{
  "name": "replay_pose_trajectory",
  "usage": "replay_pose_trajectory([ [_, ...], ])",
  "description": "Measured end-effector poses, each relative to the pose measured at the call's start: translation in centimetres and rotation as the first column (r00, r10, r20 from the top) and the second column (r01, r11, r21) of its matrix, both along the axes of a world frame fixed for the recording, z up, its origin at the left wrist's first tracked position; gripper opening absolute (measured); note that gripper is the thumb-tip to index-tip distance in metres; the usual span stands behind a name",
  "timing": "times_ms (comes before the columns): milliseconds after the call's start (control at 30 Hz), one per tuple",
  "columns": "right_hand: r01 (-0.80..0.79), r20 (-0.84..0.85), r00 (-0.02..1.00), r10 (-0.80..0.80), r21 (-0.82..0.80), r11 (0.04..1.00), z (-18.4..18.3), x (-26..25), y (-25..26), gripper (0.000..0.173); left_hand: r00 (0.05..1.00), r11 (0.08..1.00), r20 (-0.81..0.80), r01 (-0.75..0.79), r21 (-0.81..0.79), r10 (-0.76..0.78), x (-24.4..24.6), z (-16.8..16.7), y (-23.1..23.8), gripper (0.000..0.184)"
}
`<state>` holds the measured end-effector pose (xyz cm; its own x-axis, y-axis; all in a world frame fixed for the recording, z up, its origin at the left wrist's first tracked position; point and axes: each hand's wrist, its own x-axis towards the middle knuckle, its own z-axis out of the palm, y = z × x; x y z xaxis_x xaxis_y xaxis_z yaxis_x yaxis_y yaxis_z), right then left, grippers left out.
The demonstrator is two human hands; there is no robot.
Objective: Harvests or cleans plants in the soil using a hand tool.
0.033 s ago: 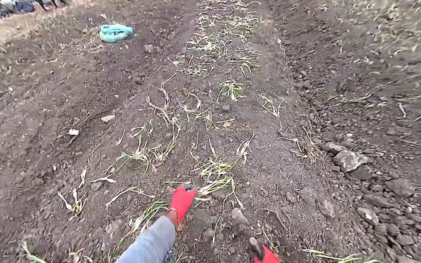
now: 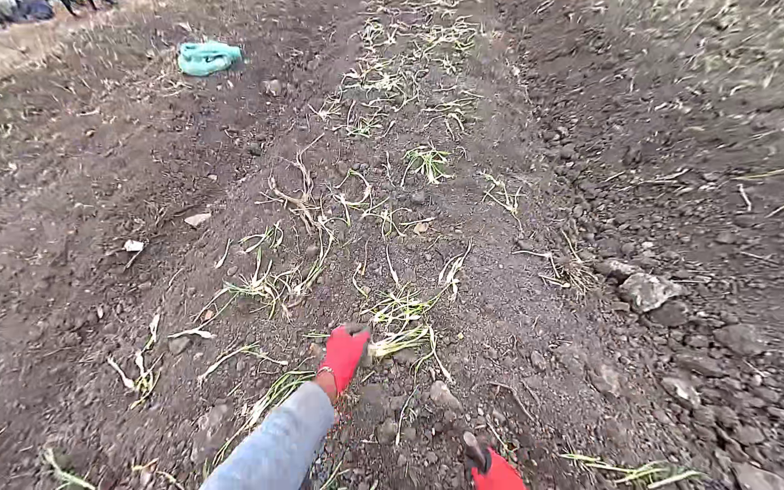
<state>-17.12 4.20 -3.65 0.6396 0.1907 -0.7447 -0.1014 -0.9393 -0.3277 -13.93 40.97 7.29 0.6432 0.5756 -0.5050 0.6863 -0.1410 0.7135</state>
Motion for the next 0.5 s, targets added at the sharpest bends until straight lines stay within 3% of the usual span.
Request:
replay_pose_trajectory([
  [100,-0.007,0.010,1.000,0.007,0.010,1.000,-0.4,-0.1,-0.4,0.046,0.924,0.990,0.368,0.128,-0.052,-0.101,6.2,7.1,-1.1,0.051],
  [167,-0.007,0.025,1.000,0.007,0.006,1.000,-0.4,-0.4,-0.6,0.047,0.853,0.972,0.467,0.193,0.136,-0.235,7.3,10.3,-1.7,0.059],
  [200,-0.003,0.034,0.999,0.003,0.001,1.000,-0.4,-0.4,-0.6,0.049,0.847,0.932,0.425,0.202,0.301,-0.320,6.6,10.3,-2.1,0.059],
  [267,-0.002,0.048,0.999,0.002,0.007,1.000,-0.5,0.0,-0.4,0.052,0.893,0.781,0.121,0.306,0.544,-0.434,3.5,5.7,-3.1,0.053],
  [300,-0.004,0.043,0.999,0.003,0.011,1.000,-0.5,0.0,-0.3,0.053,0.882,0.725,-0.094,0.436,0.534,-0.461,1.7,1.4,-4.0,0.054],
  [367,-0.004,0.014,1.000,0.004,-0.008,1.000,-0.2,-0.4,-0.3,0.054,0.690,0.624,-0.469,0.714,0.316,-0.552,-2.2,-7.3,-7.7,0.059],
  [433,-0.019,-0.015,1.000,0.019,-0.005,1.000,-0.1,-0.3,-0.4,0.051,0.506,0.513,-0.584,0.841,0.172,-0.634,-4.8,-11.4,-11.6,0.057],
  [500,-0.019,-0.019,1.000,0.020,0.031,0.999,-0.1,0.7,-0.7,0.047,0.428,0.458,-0.605,0.881,0.115,-0.671,-4.8,-11.6,-13.8,0.051],
])
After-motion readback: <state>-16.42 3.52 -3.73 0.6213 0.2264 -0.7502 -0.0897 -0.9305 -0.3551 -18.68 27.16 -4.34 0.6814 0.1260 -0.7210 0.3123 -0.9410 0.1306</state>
